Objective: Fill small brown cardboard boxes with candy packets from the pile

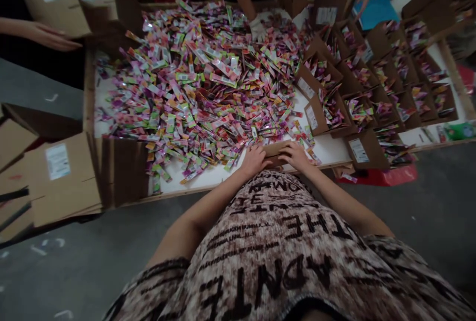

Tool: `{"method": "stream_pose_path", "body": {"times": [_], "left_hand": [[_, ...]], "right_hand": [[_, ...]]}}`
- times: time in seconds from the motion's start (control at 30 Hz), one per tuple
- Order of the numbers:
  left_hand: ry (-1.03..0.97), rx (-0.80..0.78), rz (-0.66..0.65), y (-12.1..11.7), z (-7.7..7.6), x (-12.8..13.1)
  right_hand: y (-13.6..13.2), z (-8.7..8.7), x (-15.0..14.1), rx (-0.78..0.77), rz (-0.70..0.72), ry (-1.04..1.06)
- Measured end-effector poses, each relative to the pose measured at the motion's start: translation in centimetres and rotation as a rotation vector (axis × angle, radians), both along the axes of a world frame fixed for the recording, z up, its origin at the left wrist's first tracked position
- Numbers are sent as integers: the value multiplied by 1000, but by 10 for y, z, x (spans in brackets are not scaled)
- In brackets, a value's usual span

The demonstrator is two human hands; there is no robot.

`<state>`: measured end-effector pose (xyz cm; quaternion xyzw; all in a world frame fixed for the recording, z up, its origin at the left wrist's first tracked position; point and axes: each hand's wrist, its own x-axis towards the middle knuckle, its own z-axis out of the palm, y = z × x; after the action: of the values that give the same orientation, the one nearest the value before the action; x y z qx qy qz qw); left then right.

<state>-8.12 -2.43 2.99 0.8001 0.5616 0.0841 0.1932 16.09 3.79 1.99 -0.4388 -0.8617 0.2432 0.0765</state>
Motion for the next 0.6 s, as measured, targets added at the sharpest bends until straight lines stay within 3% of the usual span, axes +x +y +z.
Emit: {"method": "stream_pose_path", "body": {"times": [0.13, 0.27, 0.37, 0.43, 0.5, 0.57, 0.6], "left_hand": [[100, 11, 34, 6, -10, 23], [108, -3, 50, 2, -15, 26], [31, -33, -56, 2, -14, 22], [16, -50, -148, 5, -11, 24], [25, -94, -158, 9, -6, 27], [-8, -163, -41, 9, 0, 26], [-47, -196, 79, 5, 2, 22]], "right_hand": [[-6, -3, -28, 8, -183, -109], [-21, -8, -37, 55, -202, -145], [-25, -13, -33, 55, -224, -82], [-17, -18, -23, -2, -246, 53], [3, -25, -8, -135, -266, 260], [32, -36, 8, -296, -330, 433], [50, -44, 15, -352, -396, 453]]}}
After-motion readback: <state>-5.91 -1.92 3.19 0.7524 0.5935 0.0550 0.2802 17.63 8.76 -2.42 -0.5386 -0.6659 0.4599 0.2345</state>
